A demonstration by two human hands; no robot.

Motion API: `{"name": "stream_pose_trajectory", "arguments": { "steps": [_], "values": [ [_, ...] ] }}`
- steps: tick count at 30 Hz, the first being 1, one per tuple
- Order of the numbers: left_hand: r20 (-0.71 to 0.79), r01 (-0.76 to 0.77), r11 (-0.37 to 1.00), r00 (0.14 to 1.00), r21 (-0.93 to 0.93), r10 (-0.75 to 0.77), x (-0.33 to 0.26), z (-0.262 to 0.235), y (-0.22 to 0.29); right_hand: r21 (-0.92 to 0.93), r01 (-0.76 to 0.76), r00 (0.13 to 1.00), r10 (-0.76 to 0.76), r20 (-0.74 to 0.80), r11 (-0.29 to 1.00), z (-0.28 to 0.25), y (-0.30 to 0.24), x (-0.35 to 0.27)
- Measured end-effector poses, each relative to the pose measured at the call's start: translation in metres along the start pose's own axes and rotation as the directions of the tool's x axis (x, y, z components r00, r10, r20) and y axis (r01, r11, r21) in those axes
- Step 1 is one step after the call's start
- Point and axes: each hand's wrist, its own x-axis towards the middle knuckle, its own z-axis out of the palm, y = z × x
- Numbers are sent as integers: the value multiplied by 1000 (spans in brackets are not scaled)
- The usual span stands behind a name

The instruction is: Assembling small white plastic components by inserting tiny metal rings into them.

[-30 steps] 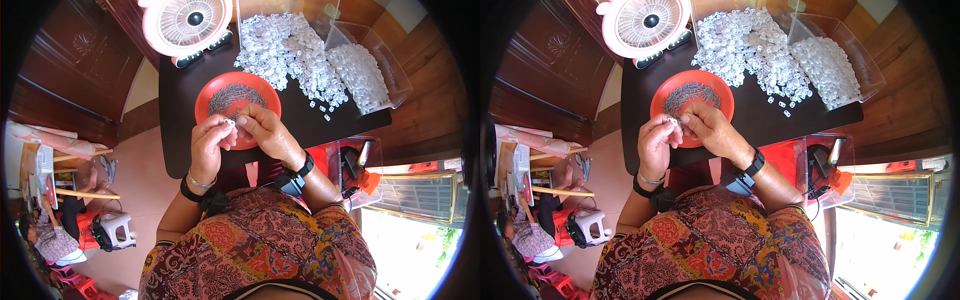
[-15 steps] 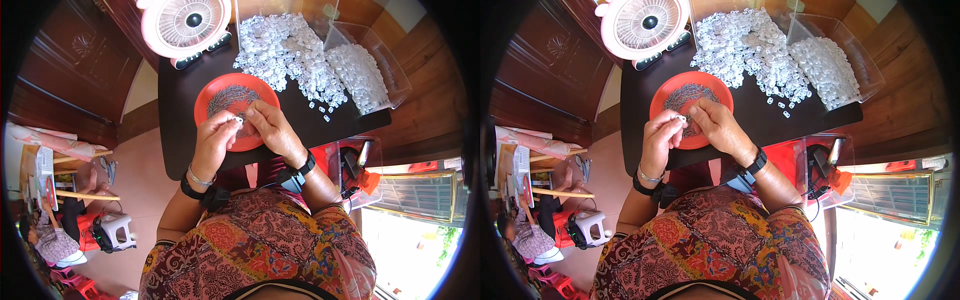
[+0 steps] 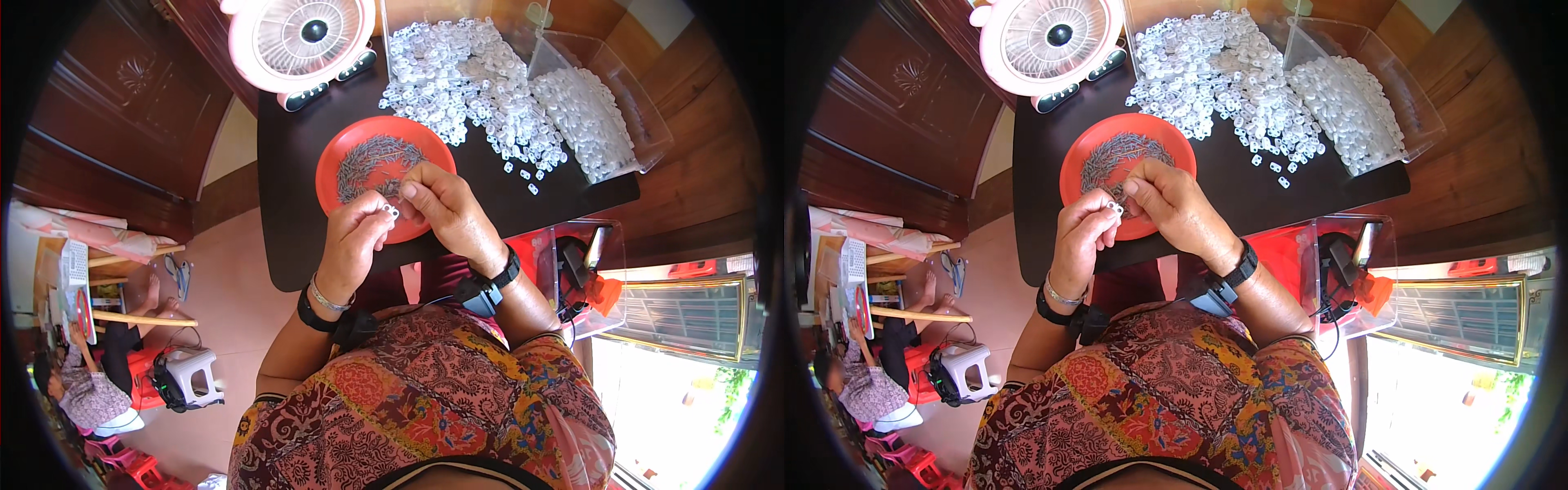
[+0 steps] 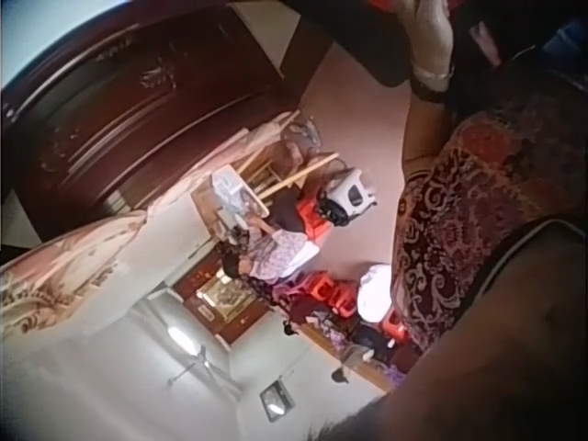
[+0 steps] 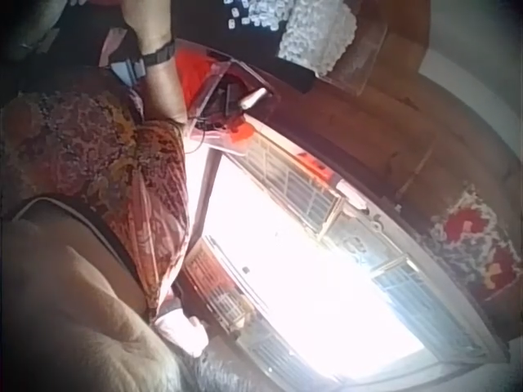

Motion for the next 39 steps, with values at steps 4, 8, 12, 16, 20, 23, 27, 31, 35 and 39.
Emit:
{"name": "stream_pose_trajectory", "arguments": {
  "steps": [4, 8, 12, 16, 20, 23, 27, 31, 35, 39],
  "values": [
    [3, 5, 1000, 1000, 17, -5, -1, 1, 0, -41, 26, 999, -24, 38, 999, 3, 0, -2],
    [1, 20, 1000, 1000, 12, -20, -3, 0, 1, -47, 57, 998, -56, 29, 997, 5, 1, -3],
    [-1, 29, 999, 1000, 13, -29, -3, 0, 2, -38, 33, 999, -33, -6, 999, 4, 1, -3],
    [3, 27, 1000, 1000, 2, -27, -3, 1, 0, -96, 64, 996, -58, 66, 993, 4, 1, -4],
    [7, 27, 1000, 1000, 3, -27, -4, 1, -2, -74, 50, 997, -46, 54, 996, 5, 1, -5],
    [-1, 5, 999, 1000, 32, -5, -5, 3, -1, -139, 99, 995, -101, -7, 985, 8, 1, -6],
    [-23, -74, 994, 997, 77, 76, -6, 4, -4, -227, 127, 990, -136, -23, 965, 14, 1, -7],
    [-27, -81, 994, 996, 75, 83, -8, 6, -5, -234, 142, 984, -164, -76, 962, 20, 7, -11],
    [-66, -54, 998, 996, 39, 56, -10, 10, -1, -215, 127, 981, -155, -118, 968, 24, 4, -13],
    [-103, -74, 996, 991, 52, 79, -10, 11, -3, -228, 148, 972, -185, -146, 962, 29, 6, -15]
  ]
}}
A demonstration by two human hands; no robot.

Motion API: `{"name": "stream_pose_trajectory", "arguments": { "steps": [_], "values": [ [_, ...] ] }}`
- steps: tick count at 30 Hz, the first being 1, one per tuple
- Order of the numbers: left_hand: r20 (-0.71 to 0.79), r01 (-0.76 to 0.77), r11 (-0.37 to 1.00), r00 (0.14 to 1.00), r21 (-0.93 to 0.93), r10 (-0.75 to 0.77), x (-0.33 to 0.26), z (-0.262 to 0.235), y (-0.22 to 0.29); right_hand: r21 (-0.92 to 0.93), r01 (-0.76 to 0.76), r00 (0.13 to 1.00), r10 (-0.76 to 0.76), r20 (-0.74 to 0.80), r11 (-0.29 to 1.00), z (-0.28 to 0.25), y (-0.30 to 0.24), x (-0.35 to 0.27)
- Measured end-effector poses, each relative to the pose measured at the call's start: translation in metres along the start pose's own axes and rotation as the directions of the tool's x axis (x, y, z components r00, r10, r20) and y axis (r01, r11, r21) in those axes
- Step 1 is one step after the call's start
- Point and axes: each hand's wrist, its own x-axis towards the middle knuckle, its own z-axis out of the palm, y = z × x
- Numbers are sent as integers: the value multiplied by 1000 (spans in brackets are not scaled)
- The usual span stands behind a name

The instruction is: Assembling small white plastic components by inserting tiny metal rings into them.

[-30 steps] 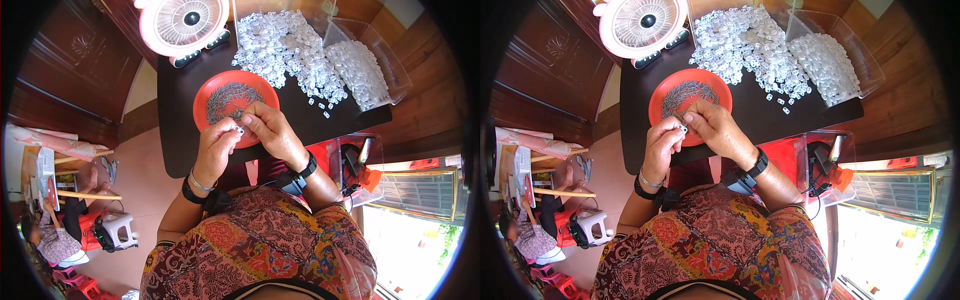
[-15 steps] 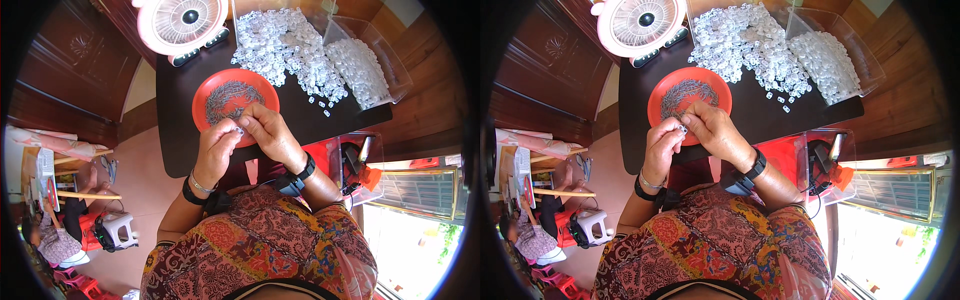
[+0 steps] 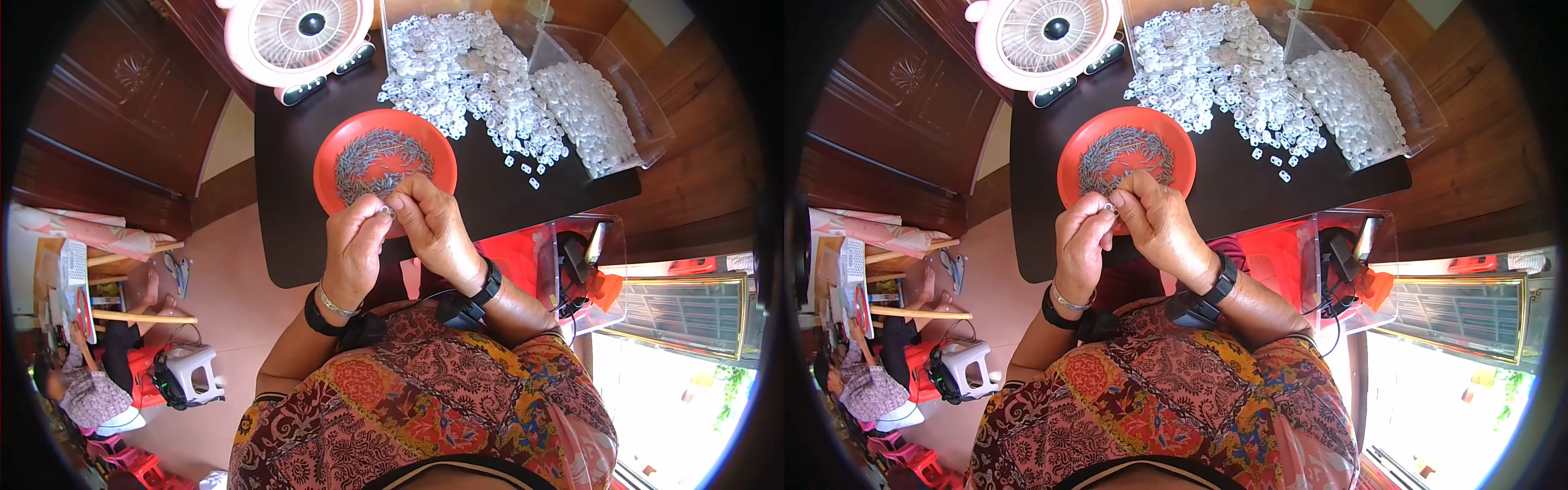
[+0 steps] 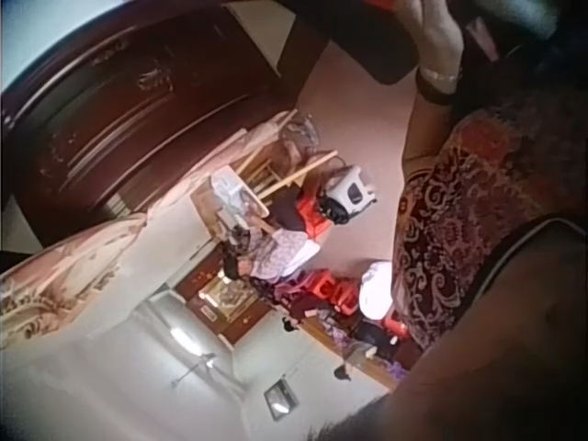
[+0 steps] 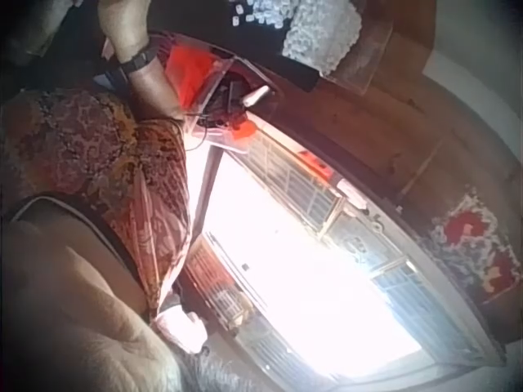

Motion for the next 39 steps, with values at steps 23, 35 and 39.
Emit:
{"name": "stream_pose_trajectory", "arguments": {
  "steps": [23, 35, 39],
  "values": [
    [117, 34, 999, 993, -39, -29, 1, -8, 3, 84, -28, 983, 12, 182, 996, -22, -2, 8],
    [180, -103, 984, 981, 145, 76, 0, -7, 1, -119, 166, 976, -146, 159, 979, -29, -15, 2],
    [160, 10, 997, 987, 74, -21, 1, -4, 10, -121, 145, 986, -132, 104, 982, -40, -12, 4]
  ]
}}
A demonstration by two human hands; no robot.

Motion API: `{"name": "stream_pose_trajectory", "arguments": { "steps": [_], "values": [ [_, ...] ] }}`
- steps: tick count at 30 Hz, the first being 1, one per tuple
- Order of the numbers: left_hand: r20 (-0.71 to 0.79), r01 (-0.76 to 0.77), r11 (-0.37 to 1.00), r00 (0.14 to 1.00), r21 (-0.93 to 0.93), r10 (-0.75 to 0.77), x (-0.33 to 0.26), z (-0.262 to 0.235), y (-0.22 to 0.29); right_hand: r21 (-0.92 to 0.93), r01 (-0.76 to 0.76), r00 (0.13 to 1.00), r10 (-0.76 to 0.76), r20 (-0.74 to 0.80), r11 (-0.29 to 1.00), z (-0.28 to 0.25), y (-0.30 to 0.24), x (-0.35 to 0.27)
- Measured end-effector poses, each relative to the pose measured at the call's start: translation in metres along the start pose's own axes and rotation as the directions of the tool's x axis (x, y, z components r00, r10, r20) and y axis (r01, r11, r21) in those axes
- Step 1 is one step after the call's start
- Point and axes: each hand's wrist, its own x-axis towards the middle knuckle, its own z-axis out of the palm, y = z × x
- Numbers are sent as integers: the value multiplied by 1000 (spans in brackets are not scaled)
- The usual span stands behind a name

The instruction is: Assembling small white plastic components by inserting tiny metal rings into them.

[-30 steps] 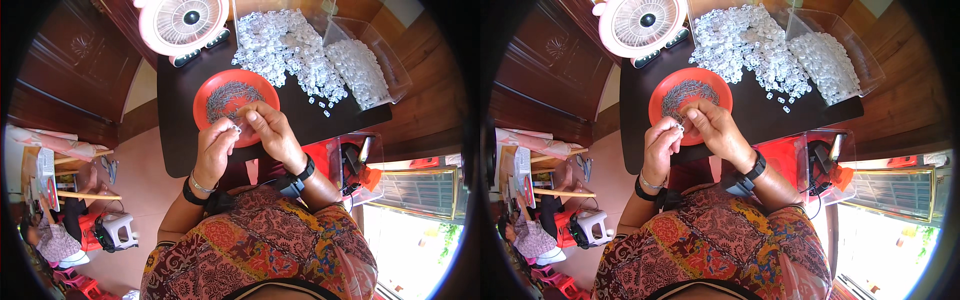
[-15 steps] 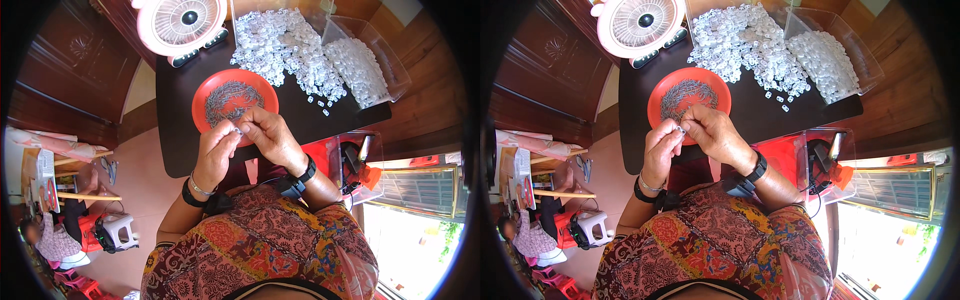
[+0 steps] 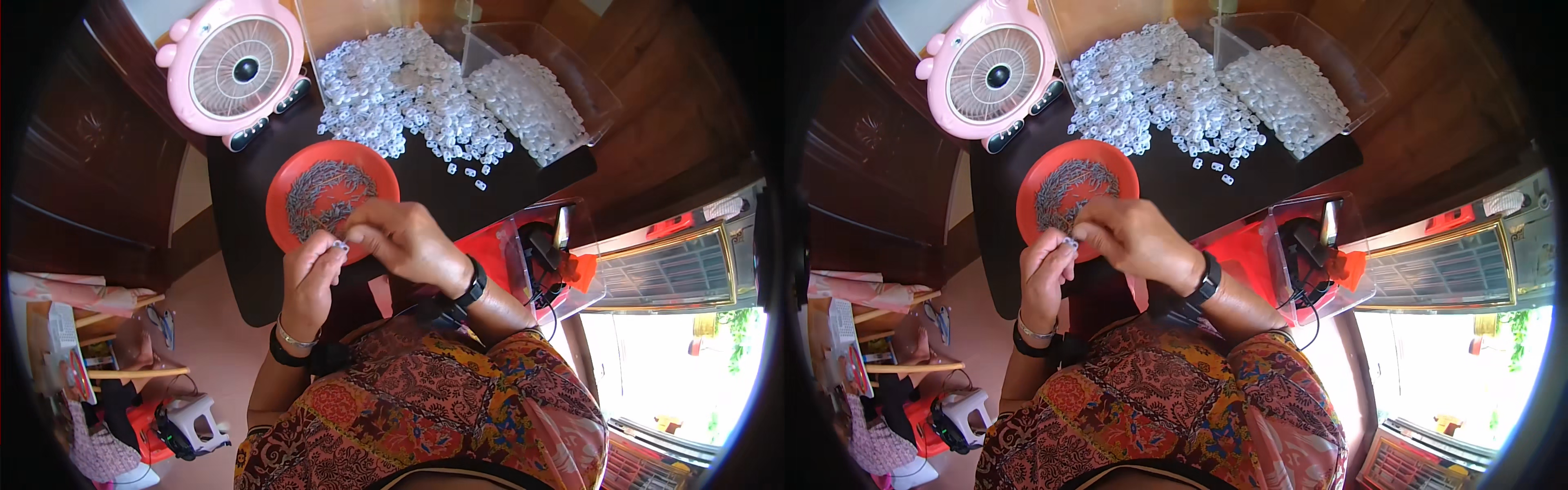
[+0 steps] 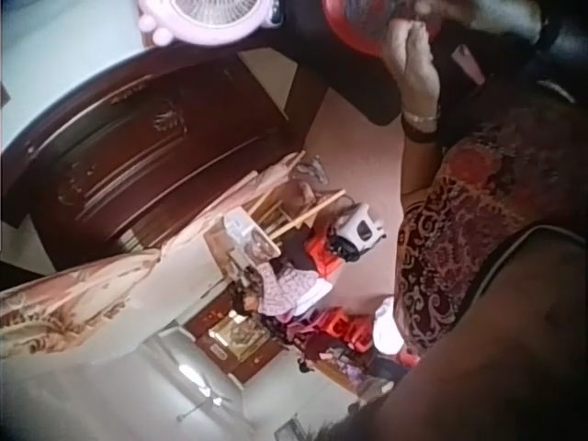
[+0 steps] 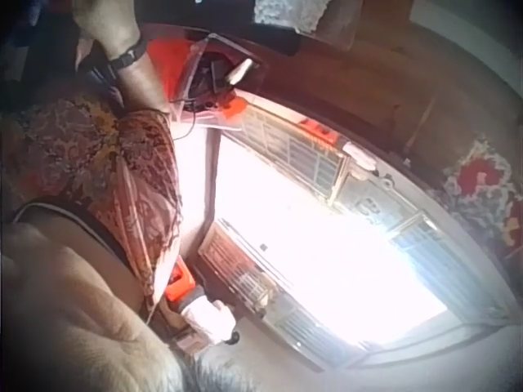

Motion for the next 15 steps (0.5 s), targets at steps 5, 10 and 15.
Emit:
{"name": "stream_pose_trajectory", "arguments": {
  "steps": [5, 10, 15],
  "values": [
    [-105, 89, 987, 989, -130, -103, -4, -12, -5, -472, -227, 945, 75, -319, 852, -61, 45, 7],
    [-103, 61, 988, 992, -141, -76, -3, -12, -5, -723, -399, 914, 186, -360, 564, -113, 98, 6],
    [-65, 52, 989, 996, -142, -61, -4, -11, -7, -752, -391, 920, 213, -329, 531, -113, 123, 10]
  ]
}}
